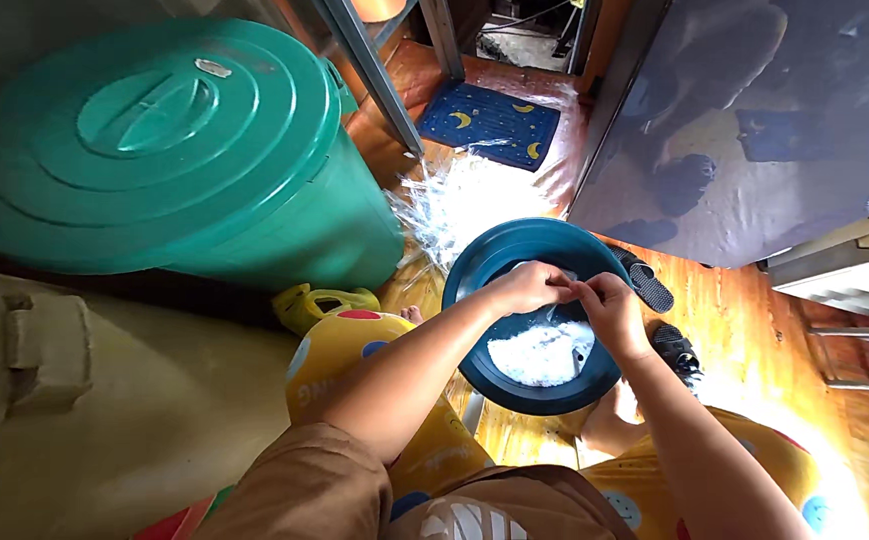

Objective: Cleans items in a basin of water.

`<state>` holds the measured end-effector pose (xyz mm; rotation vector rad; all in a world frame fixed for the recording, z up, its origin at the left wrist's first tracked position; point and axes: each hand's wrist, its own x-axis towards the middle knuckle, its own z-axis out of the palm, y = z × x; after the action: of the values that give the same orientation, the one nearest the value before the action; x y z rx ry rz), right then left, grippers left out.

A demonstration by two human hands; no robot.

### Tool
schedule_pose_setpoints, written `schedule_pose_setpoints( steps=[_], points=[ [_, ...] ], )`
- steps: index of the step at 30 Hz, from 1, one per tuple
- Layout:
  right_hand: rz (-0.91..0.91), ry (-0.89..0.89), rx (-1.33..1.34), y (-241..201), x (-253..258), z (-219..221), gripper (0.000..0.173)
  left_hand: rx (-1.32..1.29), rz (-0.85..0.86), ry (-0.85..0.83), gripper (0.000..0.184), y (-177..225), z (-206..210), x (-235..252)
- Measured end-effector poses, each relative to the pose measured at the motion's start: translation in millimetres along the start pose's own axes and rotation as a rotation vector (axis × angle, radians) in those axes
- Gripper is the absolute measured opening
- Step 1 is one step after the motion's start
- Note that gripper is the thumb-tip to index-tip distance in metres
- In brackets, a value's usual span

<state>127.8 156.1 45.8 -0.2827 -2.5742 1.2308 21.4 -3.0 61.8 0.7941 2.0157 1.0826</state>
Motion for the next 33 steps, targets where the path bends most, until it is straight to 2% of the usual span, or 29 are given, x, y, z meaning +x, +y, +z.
schedule_pose_setpoints(
  steps=[3, 9, 13, 16, 19, 21, 26, 29, 30, 33],
  points=[
    [0.090, -0.009, 0.039, -6.5, 2.5, -4.0, 0.023, 0.036, 0.032, 0.069, 0.026, 7.7, 0.0, -2.1],
    [0.190, -0.020, 0.094, -7.3, 4.2, -3.3, 0.042, 0.056, 0.104, 0.070, 0.038, 8.9, 9.5, -0.4],
    [0.316, -0.122, 0.353, -4.0, 6.0, -6.1, 0.025, -0.087, 0.036, -0.002, 0.023, 2.0, -1.2, 3.0],
    [0.345, -0.175, 0.379, -3.8, 6.6, -7.9, 0.021, -0.046, 0.010, 0.019, 0.024, 2.0, 0.4, 1.0],
    [0.282, -0.155, 0.200, -4.5, 5.5, -5.3, 0.033, 0.026, -0.027, -0.007, 0.038, 6.8, 7.8, -0.6],
    [0.290, -0.117, 0.171, -3.7, 5.2, -2.7, 0.039, 0.015, -0.014, -0.035, 0.044, 7.7, 10.1, 0.4],
    [0.435, 0.007, 0.561, 5.9, 10.5, -7.2, 0.055, -0.152, 0.016, 0.028, 0.030, 3.0, 4.4, -0.8],
    [0.447, -0.047, 0.667, 4.7, 9.8, -17.7, 0.064, -0.154, 0.049, 0.079, 0.023, 2.2, 1.7, -5.8],
    [0.433, -0.085, 0.670, 3.4, 8.3, -18.7, 0.059, -0.150, 0.054, 0.085, 0.022, 0.8, 1.8, -5.9],
    [0.389, -0.130, 0.631, 0.6, 4.0, -13.2, 0.020, -0.137, 0.045, 0.079, 0.022, -2.3, 3.8, -2.9]
  ],
)
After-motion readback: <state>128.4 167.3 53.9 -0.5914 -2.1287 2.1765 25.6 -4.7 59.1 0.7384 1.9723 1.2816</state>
